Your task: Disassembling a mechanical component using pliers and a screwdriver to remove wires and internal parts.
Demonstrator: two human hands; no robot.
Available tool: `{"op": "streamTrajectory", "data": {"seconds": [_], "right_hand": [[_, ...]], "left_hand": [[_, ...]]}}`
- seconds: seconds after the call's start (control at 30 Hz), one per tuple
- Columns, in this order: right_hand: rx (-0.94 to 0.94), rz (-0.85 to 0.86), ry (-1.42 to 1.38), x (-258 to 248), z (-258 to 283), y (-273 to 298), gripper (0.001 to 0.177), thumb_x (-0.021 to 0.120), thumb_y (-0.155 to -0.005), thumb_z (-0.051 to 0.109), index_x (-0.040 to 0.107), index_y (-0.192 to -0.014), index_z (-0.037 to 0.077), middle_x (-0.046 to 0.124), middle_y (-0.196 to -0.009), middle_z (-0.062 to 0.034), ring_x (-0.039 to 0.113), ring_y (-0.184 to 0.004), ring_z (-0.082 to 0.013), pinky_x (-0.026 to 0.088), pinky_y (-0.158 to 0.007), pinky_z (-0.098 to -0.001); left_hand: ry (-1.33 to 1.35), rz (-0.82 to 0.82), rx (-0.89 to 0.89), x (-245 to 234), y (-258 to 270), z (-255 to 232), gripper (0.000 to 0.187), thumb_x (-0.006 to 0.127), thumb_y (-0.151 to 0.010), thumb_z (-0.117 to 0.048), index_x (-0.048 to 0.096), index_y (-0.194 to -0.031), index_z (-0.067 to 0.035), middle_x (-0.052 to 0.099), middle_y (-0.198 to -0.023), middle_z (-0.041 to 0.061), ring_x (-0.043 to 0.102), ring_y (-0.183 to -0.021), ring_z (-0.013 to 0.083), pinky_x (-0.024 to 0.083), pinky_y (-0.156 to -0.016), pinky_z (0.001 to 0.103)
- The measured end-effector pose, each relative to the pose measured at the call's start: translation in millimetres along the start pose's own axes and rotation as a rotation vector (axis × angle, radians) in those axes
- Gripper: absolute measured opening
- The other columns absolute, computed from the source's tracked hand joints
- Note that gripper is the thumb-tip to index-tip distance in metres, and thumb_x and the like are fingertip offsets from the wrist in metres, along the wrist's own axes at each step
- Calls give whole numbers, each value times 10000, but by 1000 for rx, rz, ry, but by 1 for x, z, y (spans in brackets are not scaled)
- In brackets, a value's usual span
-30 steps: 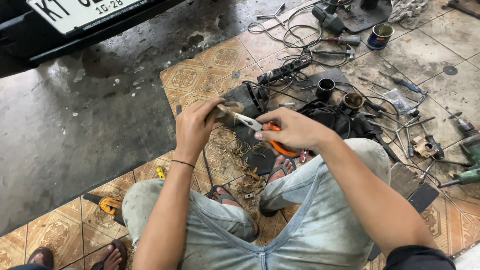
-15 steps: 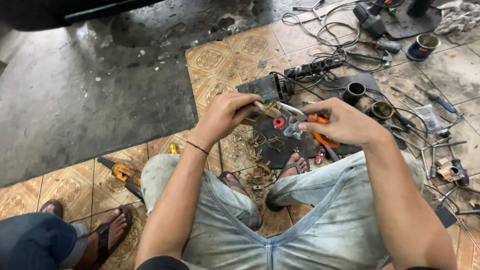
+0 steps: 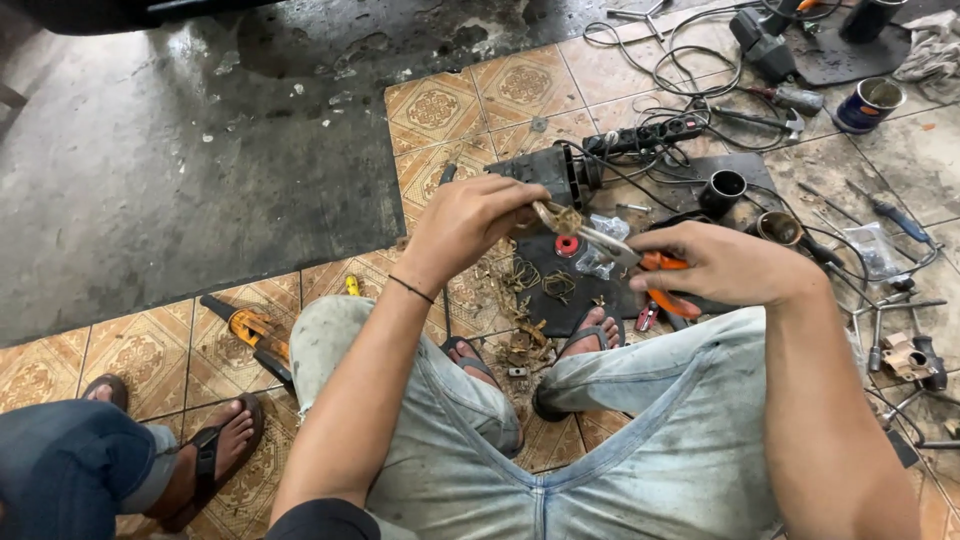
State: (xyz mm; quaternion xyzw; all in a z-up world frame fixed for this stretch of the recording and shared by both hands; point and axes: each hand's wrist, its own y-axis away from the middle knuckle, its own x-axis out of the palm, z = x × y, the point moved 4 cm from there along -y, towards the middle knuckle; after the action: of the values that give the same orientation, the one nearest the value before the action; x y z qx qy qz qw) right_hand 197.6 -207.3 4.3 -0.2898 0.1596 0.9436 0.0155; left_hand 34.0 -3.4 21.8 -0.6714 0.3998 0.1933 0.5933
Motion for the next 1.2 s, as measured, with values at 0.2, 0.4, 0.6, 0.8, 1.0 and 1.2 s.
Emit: {"op": "streamTrajectory", "data": {"seconds": [0.2, 0.4, 0.6, 0.8, 1.0, 1.2], "right_hand": [[-51, -93, 183, 3, 0, -4, 189, 753, -865, 240, 735, -894, 54, 709, -590, -26, 576, -473, -124, 497, -488, -285], [-51, -315, 353, 7, 8, -11, 343, 713, -855, 125, 699, -1194, 74, 765, -830, -234, 725, -858, -465, 555, -782, -502], [-18, -441, 508, 20, -12, -33, 461, 727, -862, 231, 658, -1317, 199, 790, -951, -75, 726, -986, -354, 578, -849, -491], [-46, -466, 524, 26, -6, -34, 459, 754, -860, 218, 676, -1310, 168, 793, -945, -85, 736, -972, -343, 587, -847, -478], [-136, -573, 463, 34, 2, -31, 376, 744, -859, 189, 700, -1217, 84, 759, -939, -193, 713, -948, -449, 562, -825, -532], [-59, -624, 429, 38, -25, -56, 193, 680, -913, 387, 683, -1039, 241, 735, -797, 4, 730, -833, -326, 588, -734, -454]], "left_hand": [[165, 177, -185, 2, -3, 6, 220, 702, -914, -149, 766, -1115, -85, 812, -945, -7, 714, -678, 160, 544, -664, 304], [225, 382, -420, 8, 5, 15, 255, 689, -961, -191, 739, -1183, -76, 781, -1058, 163, 728, -1037, 392, 568, -917, 493], [253, 406, -460, 7, 2, 11, 238, 673, -945, -183, 742, -1149, -83, 774, -1055, 187, 706, -1051, 434, 562, -916, 533], [294, 395, -534, 9, 3, 8, 227, 672, -955, -174, 759, -1143, -81, 791, -996, 148, 751, -990, 369, 583, -890, 455], [264, 410, -480, 6, 3, 8, 267, 653, -968, -182, 729, -1161, -13, 758, -1043, 253, 691, -1043, 483, 532, -925, 562], [215, 363, -513, 5, 4, -1, 270, 704, -943, -257, 690, -1199, -173, 787, -940, 160, 720, -1005, 393, 549, -893, 526]]}}
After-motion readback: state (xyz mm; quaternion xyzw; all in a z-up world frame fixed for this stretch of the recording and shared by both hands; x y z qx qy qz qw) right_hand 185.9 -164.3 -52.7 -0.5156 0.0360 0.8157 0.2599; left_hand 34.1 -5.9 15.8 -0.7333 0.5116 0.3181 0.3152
